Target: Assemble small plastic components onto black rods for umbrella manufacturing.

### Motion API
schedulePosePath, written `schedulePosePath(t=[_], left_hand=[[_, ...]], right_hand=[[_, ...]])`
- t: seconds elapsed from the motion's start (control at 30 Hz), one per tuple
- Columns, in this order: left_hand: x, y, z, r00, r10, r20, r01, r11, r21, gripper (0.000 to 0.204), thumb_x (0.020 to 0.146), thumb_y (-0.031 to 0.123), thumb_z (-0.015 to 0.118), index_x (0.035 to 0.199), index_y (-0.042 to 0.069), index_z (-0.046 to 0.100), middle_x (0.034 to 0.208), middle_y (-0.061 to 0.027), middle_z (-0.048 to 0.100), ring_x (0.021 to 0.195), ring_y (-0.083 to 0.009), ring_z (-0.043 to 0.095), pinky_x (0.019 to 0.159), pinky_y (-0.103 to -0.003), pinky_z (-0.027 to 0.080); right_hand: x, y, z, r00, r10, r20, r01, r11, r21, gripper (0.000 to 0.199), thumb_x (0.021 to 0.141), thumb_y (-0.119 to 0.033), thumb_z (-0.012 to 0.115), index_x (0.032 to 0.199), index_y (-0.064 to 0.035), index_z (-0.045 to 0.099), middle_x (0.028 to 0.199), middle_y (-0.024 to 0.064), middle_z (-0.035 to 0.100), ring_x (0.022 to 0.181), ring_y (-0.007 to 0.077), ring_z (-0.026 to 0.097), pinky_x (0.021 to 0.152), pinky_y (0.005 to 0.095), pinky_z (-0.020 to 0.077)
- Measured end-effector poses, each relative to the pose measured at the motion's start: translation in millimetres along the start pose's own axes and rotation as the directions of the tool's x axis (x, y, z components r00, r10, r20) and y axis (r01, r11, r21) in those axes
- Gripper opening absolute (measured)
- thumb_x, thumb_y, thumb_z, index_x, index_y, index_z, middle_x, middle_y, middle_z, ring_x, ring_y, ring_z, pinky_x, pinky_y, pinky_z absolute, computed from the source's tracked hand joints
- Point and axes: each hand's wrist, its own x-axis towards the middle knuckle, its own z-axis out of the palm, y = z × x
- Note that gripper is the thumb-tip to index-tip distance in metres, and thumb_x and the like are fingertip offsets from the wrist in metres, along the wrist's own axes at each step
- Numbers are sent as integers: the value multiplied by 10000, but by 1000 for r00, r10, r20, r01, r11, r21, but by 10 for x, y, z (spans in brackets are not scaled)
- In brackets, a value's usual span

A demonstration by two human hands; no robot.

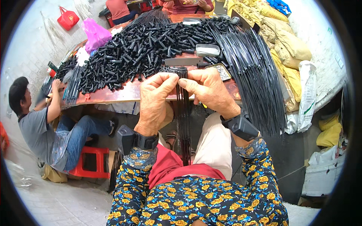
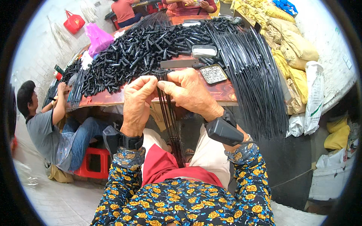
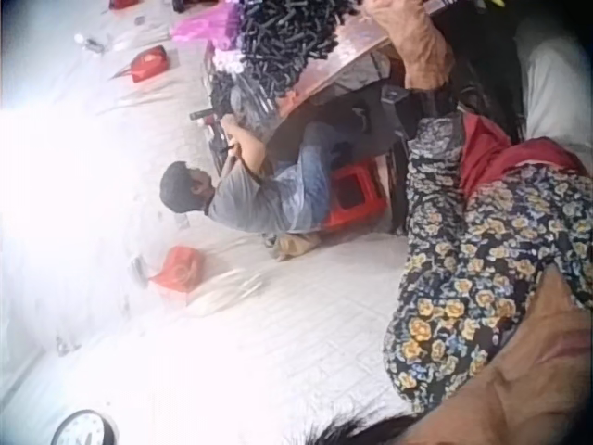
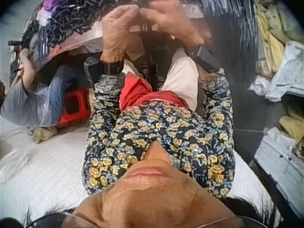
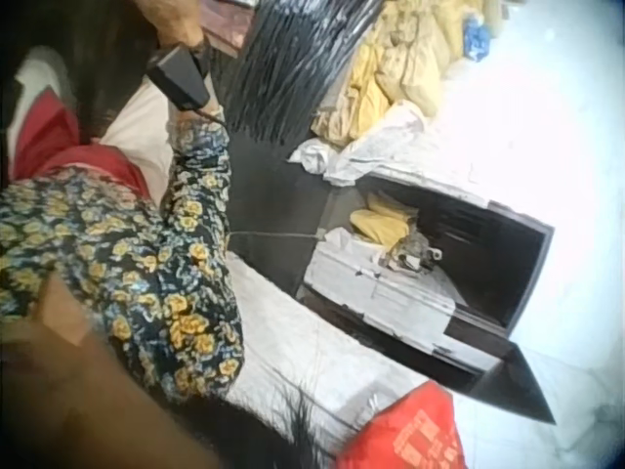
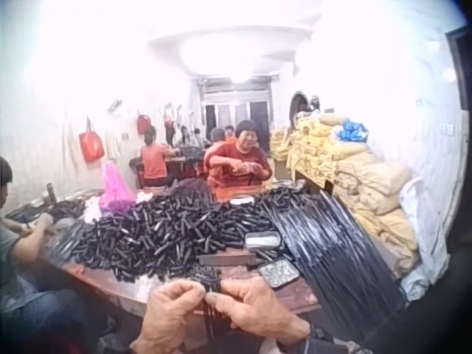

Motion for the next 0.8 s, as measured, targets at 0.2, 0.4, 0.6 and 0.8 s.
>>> schedulePosePath(t=[0.2,0.4,0.6,0.8], left_hand=[[10,22,36,999,39,20,-40,998,47,84,941,87,689,937,3,690,844,-36,694,714,-85,630,677,-250,536],[87,165,-169,975,-96,200,44,967,250,114,896,119,748,935,32,685,843,-8,680,717,-77,614,681,-224,500],[30,234,49,934,-159,321,85,969,231,315,952,154,672,1214,-19,643,861,11,647,685,-55,545,649,-208,456],[12,244,70,924,-118,364,103,993,61,328,956,143,643,1214,-61,650,739,41,595,578,-38,476,525,-194,388]], right_hand=[[-42,-66,-34,999,-19,31,20,999,-38,250,944,-152,653,752,8,675,608,-26,581,514,31,522,432,222,409],[-100,-165,-224,963,-53,264,15,990,142,237,971,-212,655,912,3,738,668,-20,618,507,39,541,459,187,430],[-195,101,-222,955,-33,296,-75,935,346,334,1009,-315,606,960,-12,740,789,15,692,498,54,561,448,183,428],[-274,29,21,977,48,210,-145,867,476,387,1027,-371,554,1040,-21,717,869,63,734,487,56,566,422,172,443]])
